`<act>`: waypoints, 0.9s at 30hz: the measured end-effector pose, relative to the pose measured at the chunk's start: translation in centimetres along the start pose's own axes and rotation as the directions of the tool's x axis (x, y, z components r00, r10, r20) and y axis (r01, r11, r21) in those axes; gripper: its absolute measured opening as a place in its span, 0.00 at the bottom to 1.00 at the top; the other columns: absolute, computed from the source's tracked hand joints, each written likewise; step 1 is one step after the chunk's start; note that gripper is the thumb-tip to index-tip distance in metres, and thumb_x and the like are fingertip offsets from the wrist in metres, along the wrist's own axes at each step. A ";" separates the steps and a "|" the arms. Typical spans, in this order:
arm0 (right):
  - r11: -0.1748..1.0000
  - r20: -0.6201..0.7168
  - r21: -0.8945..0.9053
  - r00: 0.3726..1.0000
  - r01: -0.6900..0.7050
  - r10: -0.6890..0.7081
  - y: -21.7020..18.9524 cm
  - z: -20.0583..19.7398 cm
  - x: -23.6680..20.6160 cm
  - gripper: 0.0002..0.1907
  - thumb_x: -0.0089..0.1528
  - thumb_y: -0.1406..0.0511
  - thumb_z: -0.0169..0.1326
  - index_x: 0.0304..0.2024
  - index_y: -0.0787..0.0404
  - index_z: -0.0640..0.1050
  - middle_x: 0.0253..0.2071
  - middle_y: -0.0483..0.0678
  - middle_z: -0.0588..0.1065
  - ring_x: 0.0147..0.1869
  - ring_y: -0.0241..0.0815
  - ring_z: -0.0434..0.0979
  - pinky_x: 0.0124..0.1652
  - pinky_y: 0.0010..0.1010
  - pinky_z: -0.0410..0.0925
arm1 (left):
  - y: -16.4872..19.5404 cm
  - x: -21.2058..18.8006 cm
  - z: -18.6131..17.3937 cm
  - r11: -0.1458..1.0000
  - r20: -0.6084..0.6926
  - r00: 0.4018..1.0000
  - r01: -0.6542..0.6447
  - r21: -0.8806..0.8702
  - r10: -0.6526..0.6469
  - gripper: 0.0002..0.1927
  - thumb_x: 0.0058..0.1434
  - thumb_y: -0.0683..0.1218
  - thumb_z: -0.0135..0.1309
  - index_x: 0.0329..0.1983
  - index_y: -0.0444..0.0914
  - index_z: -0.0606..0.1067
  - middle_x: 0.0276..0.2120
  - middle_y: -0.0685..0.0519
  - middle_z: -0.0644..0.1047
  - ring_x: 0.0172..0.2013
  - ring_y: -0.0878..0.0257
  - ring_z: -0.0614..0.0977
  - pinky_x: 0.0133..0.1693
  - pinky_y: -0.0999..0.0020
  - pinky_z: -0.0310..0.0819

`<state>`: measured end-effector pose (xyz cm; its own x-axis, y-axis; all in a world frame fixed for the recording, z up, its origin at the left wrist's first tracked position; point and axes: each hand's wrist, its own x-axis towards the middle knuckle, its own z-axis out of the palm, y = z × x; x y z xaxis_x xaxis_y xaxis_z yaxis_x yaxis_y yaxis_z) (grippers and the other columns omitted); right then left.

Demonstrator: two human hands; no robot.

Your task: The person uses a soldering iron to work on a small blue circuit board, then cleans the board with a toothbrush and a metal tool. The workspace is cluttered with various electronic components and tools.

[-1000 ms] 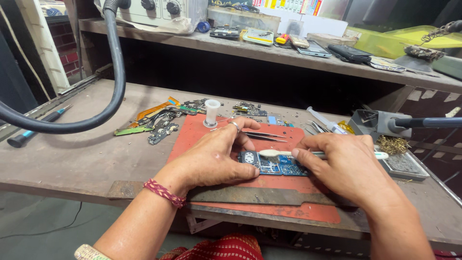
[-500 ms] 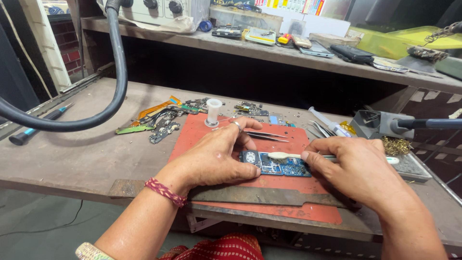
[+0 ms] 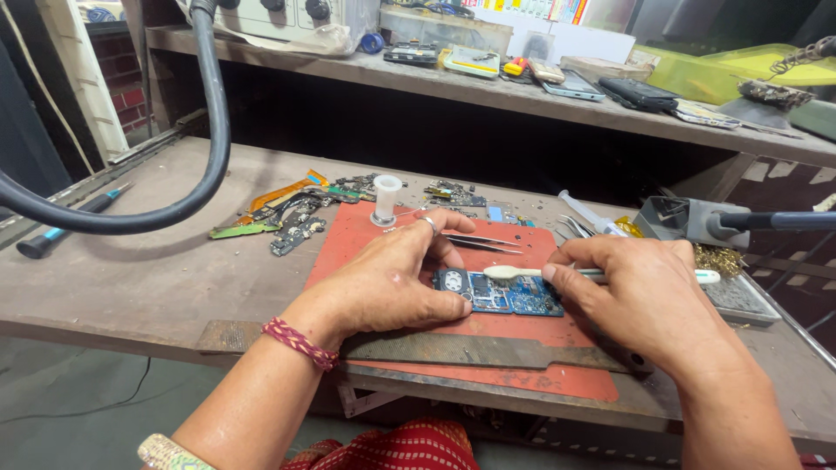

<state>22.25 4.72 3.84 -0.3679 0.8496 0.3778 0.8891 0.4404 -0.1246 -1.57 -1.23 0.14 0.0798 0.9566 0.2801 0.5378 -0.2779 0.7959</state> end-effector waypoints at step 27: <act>0.997 0.060 -0.071 0.997 -0.043 0.047 -0.7 -0.4 -0.3 0.16 0.61 0.49 0.55 0.41 0.47 0.87 0.25 0.48 0.83 0.35 0.46 0.82 0.48 0.37 0.67 | -0.3 0.2 0.1 0.998 -0.018 1.000 0.001 0.058 0.001 0.38 0.43 0.47 0.67 0.61 0.46 0.70 0.41 0.55 0.80 0.43 0.64 0.83 0.46 0.69 0.78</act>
<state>21.81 4.06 4.24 -0.3413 0.8854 0.3157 0.9212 0.3818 -0.0750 -1.62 -0.93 -0.11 0.0649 0.9548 0.2902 0.5853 -0.2719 0.7638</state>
